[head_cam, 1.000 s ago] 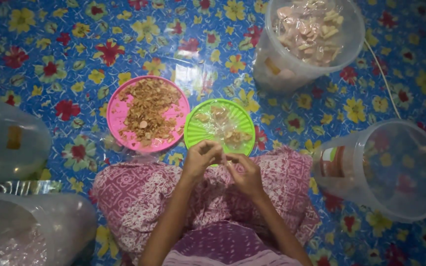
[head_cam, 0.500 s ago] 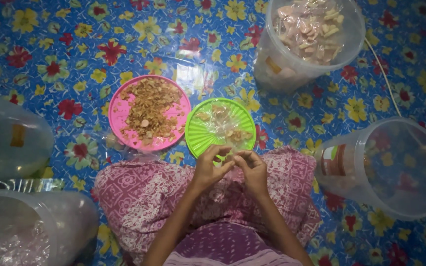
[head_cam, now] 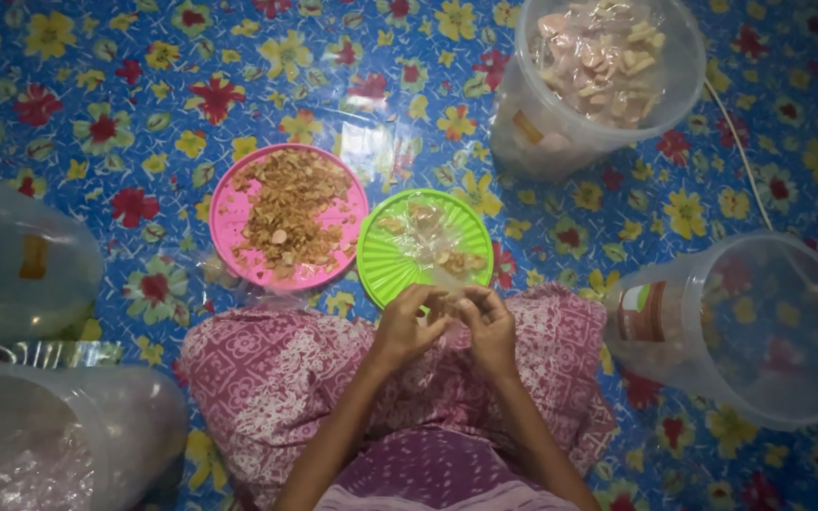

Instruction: The person packs small food items from plates into plastic bags.

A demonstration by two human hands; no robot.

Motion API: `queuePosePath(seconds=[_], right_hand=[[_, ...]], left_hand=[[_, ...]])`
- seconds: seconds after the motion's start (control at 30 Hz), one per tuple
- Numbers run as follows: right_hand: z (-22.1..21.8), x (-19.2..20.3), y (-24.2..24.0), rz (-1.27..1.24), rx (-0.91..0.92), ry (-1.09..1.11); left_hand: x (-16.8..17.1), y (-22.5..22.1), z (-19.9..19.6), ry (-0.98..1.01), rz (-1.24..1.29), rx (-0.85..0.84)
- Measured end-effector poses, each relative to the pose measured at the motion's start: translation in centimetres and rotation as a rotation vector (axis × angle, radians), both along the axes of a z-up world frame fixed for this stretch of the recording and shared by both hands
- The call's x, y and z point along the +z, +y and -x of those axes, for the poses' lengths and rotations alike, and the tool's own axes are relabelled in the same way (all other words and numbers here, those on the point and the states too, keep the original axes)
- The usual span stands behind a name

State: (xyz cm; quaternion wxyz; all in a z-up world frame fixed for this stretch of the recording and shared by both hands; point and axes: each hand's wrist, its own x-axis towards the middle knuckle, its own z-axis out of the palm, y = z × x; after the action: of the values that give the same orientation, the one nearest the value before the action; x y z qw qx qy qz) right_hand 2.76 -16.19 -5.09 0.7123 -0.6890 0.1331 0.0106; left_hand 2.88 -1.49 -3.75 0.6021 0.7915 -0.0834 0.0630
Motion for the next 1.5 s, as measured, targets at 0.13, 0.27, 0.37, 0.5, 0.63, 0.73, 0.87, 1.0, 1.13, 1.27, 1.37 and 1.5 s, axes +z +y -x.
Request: queuePosePath(seconds=[0.13,0.27,0.37,0.5,0.63,0.73,0.87,1.0,1.13,1.27,1.37,1.5], right_hand=[[-0.1,-0.4,0.1,0.065,0.021,0.035],[-0.3,1.9,0.4,0.046,0.024,0.077],[-0.8,1.7,-0.5,-0.050,-0.024,0.066],[-1.3,-1.1,-2.0,-0.103,-0.049,0.110],[-1.3,-1.7,-2.5,-0.183,-0.011,0.132],[-1.2,-2.6,-2.4,-0.244,-0.024,0.135],[-1.0,-2.1,-2.3,-0.262,0.012,0.147],[-1.0,-2.8,-2.9,-0.184,0.062,0.137],[-0.9,-1.8,-3.2,0.196,0.219,-0.056],[-1.2,-2.2,-3.5,0.450,0.325,-0.264],[-1.0,-2.4,-3.6,0.602,0.396,-0.345],[-0.7,-1.2,-3.5,0.660,0.360,-0.457]], left_hand=[[-1.2,0.2,-0.3,0.028,-0.099,0.023],[-2.8,1.0,-0.9,0.058,-0.063,0.106],[-3.3,2.5,-1.6,0.093,-0.074,0.166],[-2.9,4.0,-2.1,0.098,-0.167,0.238],[-5.5,2.9,-2.5,-0.002,-0.119,0.209],[-3.9,1.1,-2.1,0.107,0.122,0.118],[-4.1,-0.2,-1.8,0.242,0.202,0.116],[-3.0,0.0,-1.7,0.226,0.267,0.115],[-3.4,0.4,-1.8,0.111,0.147,0.063],[-2.6,0.7,-1.2,0.019,0.032,-0.021],[-1.8,0.4,-0.8,-0.009,0.036,-0.082],[-1.4,0.2,-0.4,-0.048,0.013,-0.071]])
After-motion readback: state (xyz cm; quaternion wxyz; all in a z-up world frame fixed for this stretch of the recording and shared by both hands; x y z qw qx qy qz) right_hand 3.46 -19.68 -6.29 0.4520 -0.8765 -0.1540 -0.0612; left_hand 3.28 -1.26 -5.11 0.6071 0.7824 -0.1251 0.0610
